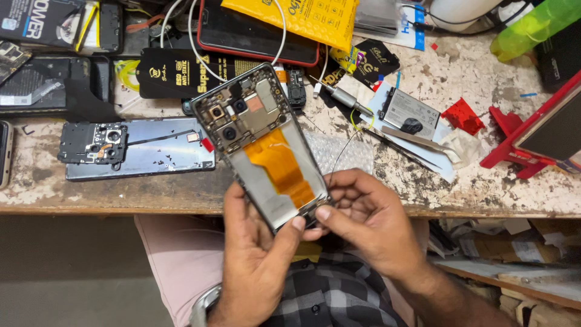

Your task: The person handles a disassembled smartphone, aligning and pressing an orange ribbon cable into place on the internal frame. They repeatedly adjust the cable and the phone's position on the workbench while using their fingers to secure the connection.

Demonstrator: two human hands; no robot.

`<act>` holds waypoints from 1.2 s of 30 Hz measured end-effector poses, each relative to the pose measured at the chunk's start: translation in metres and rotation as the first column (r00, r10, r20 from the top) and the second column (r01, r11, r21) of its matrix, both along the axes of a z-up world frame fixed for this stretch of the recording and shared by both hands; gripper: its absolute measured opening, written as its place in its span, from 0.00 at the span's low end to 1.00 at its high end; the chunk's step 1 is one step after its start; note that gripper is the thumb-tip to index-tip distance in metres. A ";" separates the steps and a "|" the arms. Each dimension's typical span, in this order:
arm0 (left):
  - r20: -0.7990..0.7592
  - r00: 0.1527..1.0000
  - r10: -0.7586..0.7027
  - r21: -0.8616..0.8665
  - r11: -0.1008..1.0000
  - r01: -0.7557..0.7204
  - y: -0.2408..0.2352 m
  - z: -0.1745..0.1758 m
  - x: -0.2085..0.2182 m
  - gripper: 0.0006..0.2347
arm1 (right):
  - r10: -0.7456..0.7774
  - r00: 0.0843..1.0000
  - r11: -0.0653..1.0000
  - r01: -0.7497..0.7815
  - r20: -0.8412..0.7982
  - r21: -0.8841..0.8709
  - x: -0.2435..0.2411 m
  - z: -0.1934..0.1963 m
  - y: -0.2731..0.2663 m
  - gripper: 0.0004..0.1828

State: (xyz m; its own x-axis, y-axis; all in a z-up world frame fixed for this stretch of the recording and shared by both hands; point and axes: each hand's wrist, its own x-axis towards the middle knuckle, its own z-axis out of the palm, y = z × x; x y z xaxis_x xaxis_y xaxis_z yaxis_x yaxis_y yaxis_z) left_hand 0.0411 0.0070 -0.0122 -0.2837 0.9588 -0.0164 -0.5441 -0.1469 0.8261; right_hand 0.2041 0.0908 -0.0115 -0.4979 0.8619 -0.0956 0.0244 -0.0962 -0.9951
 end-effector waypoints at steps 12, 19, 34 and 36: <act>0.245 0.935 -0.255 -0.212 0.927 0.308 0.001 -0.018 0.002 0.41 | 0.192 0.890 0.970 -0.237 0.413 0.060 0.037 0.027 0.091 0.22; 0.367 0.840 -0.400 -0.050 0.893 0.447 -0.008 -0.029 -0.009 0.40 | 0.175 0.660 0.898 -0.412 0.730 0.157 0.027 0.040 0.106 0.23; -0.107 0.815 -0.569 -0.334 0.793 0.510 -0.013 -0.022 -0.034 0.26 | 0.089 0.506 0.812 -0.535 0.858 0.231 0.015 0.049 0.104 0.23; -0.632 0.607 -0.482 -0.393 0.874 0.285 -0.010 -0.013 -0.032 0.19 | 0.080 0.552 0.816 -0.514 0.830 0.264 0.018 0.046 0.102 0.21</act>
